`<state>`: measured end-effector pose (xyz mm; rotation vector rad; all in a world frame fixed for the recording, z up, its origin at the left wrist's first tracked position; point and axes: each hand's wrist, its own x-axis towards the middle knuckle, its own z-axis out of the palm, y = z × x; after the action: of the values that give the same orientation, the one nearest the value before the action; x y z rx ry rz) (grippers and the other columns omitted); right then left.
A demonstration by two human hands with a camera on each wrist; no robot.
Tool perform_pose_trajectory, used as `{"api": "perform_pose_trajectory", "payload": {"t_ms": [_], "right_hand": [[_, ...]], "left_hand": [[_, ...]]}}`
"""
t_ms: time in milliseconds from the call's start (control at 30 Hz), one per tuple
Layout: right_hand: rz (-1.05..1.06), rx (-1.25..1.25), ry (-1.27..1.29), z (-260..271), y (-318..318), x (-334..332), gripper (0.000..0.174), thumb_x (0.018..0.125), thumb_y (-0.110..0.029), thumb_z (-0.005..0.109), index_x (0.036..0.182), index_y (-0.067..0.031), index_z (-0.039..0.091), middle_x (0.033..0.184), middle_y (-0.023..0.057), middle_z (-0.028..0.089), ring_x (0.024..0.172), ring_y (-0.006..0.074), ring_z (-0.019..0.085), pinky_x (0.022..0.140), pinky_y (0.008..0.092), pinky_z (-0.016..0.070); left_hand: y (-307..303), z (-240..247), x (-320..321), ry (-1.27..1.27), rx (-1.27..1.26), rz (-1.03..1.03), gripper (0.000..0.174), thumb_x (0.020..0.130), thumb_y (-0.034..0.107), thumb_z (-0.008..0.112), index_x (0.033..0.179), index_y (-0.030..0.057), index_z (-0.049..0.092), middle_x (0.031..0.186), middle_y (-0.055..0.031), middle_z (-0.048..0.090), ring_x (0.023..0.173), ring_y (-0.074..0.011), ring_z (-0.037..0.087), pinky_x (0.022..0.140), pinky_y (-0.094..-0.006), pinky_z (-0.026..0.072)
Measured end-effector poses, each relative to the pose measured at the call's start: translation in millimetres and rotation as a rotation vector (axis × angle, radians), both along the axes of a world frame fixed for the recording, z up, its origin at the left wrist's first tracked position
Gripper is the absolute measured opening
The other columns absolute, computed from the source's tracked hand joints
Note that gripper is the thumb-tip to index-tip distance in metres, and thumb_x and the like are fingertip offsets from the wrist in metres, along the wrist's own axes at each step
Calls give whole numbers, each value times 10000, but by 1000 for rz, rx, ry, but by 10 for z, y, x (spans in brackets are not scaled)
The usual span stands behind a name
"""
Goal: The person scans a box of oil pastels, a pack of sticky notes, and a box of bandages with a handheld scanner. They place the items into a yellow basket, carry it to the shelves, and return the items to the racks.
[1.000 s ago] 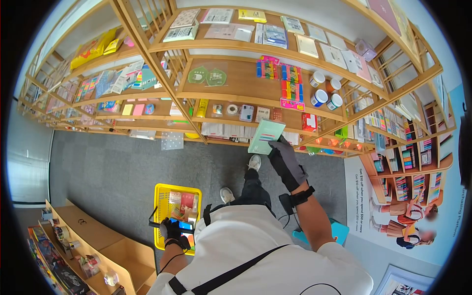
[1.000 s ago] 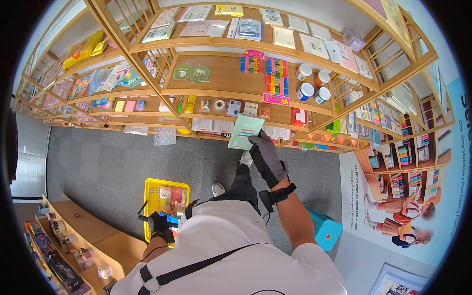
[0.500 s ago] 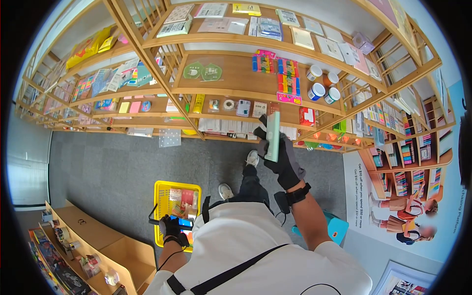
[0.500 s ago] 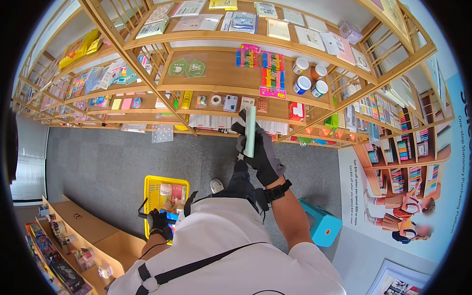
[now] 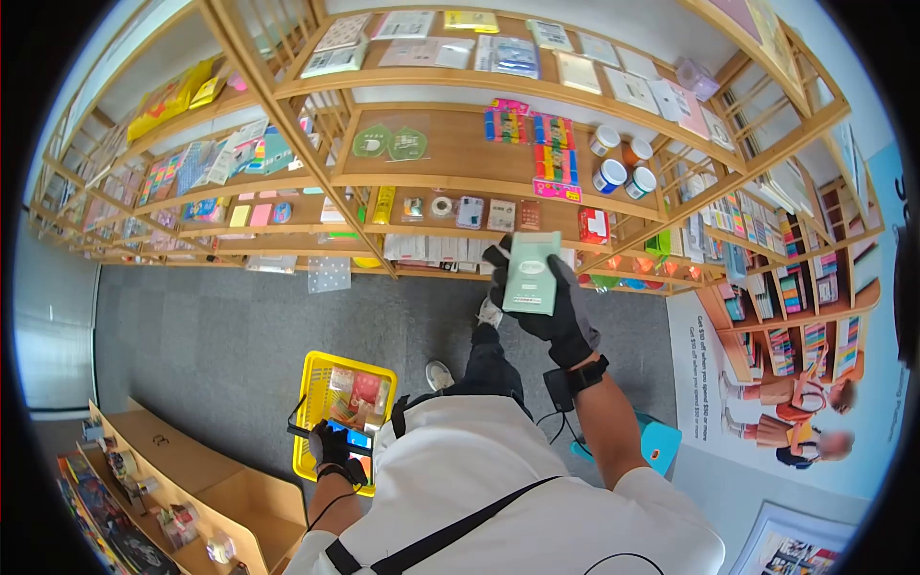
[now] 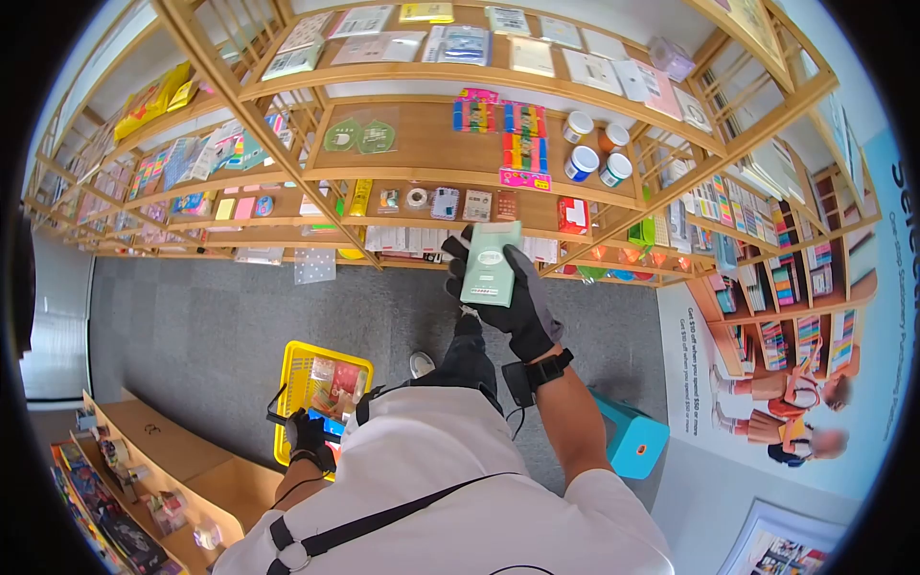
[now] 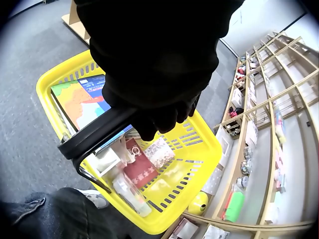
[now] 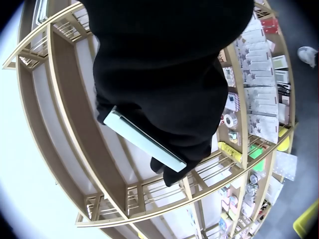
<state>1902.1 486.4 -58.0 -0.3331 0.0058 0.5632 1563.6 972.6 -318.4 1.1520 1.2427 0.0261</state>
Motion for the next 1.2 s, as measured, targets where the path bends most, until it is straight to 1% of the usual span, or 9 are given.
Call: {"api": "perform_pose_trajectory", "payload": {"t_ms": [200,333,433,600,667,733,833,933,1200], "right_hand": [[-99,-261,191,-913,-306,148,621,1074,-370,592,1566,-29,429,1517,222,575,1269,353,658,1100,511,545],[-180,-186,282,-1462,-665,348,466,1034,-244,653,1431,-17,565,1428,230,634,1269,420,644,1124,561,525],[20,-1355,-799,-1864,-1112,577,455,1044,-254,665,1440,-49,572,1462,180,622,1278,278,654,1077,484,559],[-249,-1387,-787,-2865,-1693,1182,381,982,-236,739,1308,-53,666,1304,139,716,1156,232,708,956,408,602],[-135,-1474,96,-2063,-1593,1407,271,920,-215,774,1138,-61,732,1121,102,775,1017,216,749,855,400,611],[-217,-1578,51,-2229,-1657,1692,273,908,-231,783,1115,-59,741,1078,99,781,987,237,755,844,423,611],[-386,-1785,-49,-2579,-1762,2070,281,885,-263,803,1069,-55,758,991,94,793,927,280,768,821,470,612],[57,-2521,-446,-2693,-1758,2395,396,908,-341,773,1196,-71,745,1143,121,783,1085,338,741,944,519,579],[-416,-2142,-359,-2942,-1622,2521,492,1013,-458,640,1382,-133,668,1386,147,698,1377,343,591,1120,493,485]], "left_hand": [[255,-165,-126,-92,-22,-260,521,1093,298,472,1491,-38,493,1460,-173,591,1302,-312,583,1113,-505,452],[360,-63,-122,-102,-83,-86,502,1101,278,440,1489,-36,498,1379,-178,630,1255,-290,597,1115,-484,441],[531,-110,-205,-56,39,-307,445,1112,274,397,1423,-11,540,1319,-166,641,1217,-295,603,1091,-489,441],[381,277,-218,-30,52,-142,469,1113,299,381,1428,-13,535,1376,-177,631,1258,-299,596,1121,-496,417],[559,298,-220,-40,308,-580,458,1095,285,462,1410,-37,541,1362,-191,654,1276,-293,606,1115,-478,436],[540,586,-127,-38,437,-796,457,1085,278,503,1402,-50,545,1356,-198,666,1285,-290,611,1111,-469,445],[253,957,-23,715,863,-1063,421,1026,202,644,1322,-90,576,1194,-192,730,1183,-288,667,1041,-422,496],[265,934,-98,657,1052,-1003,390,979,171,710,1243,-98,607,1132,-195,747,1123,-287,694,972,-409,528],[-270,1621,190,724,1046,-900,336,898,181,778,1099,-80,709,1114,-241,761,1059,-348,729,900,-417,572]]}}
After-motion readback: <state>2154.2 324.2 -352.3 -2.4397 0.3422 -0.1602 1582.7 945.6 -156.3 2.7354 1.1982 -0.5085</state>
